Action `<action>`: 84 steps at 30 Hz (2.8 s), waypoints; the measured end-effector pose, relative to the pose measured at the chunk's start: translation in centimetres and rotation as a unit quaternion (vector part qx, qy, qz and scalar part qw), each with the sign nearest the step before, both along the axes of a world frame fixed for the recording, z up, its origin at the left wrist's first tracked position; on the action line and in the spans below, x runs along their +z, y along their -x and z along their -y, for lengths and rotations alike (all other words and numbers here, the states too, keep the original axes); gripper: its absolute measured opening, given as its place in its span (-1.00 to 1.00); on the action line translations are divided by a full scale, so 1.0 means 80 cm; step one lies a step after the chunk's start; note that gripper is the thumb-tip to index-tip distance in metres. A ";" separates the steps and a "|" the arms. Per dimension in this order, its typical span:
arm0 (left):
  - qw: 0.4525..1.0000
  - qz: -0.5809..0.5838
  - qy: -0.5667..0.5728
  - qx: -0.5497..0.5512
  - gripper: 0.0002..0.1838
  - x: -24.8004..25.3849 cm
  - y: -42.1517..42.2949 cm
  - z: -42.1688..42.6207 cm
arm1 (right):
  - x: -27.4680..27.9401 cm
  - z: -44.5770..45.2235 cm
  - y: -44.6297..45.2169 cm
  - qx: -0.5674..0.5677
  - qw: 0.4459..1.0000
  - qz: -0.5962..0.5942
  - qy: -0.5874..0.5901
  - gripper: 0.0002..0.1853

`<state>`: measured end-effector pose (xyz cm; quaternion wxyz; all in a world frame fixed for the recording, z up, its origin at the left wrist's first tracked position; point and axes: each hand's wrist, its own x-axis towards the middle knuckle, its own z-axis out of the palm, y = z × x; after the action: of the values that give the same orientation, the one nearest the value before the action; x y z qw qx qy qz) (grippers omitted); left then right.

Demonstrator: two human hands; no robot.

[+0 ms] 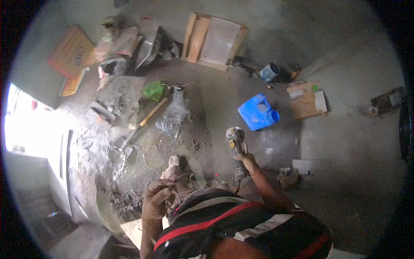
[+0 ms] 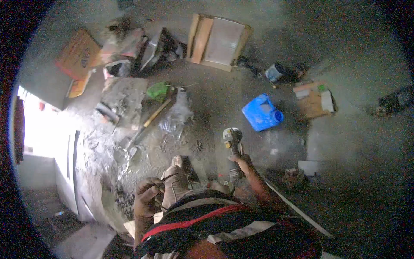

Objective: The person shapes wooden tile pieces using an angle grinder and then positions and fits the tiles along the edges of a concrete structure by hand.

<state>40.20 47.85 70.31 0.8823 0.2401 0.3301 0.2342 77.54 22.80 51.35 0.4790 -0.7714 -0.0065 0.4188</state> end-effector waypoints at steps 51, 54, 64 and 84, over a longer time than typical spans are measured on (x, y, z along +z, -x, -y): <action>0.799 0.052 -0.521 -0.295 -0.75 -0.176 -0.676 -0.468 | 0.074 -0.441 -0.531 -0.016 0.998 -0.034 -0.052 -0.43; 0.819 0.034 -0.507 -0.267 -0.75 -0.163 -0.704 -0.508 | 0.072 -0.507 -0.554 0.061 0.985 -0.043 -0.154 -0.38; 0.919 -0.154 -0.349 -0.096 -0.70 -0.082 -0.823 -0.685 | 0.072 -0.735 -0.659 0.186 0.976 0.052 -0.103 -0.44; 0.716 -0.568 -0.395 -0.095 -0.28 -0.369 -1.109 -0.955 | -0.123 -1.167 -1.047 0.402 0.915 -0.032 -0.025 -0.53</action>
<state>128.95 124.25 40.81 0.3720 0.6848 0.6217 0.0777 161.30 116.19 41.54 0.2889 -0.6775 -0.3111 0.6006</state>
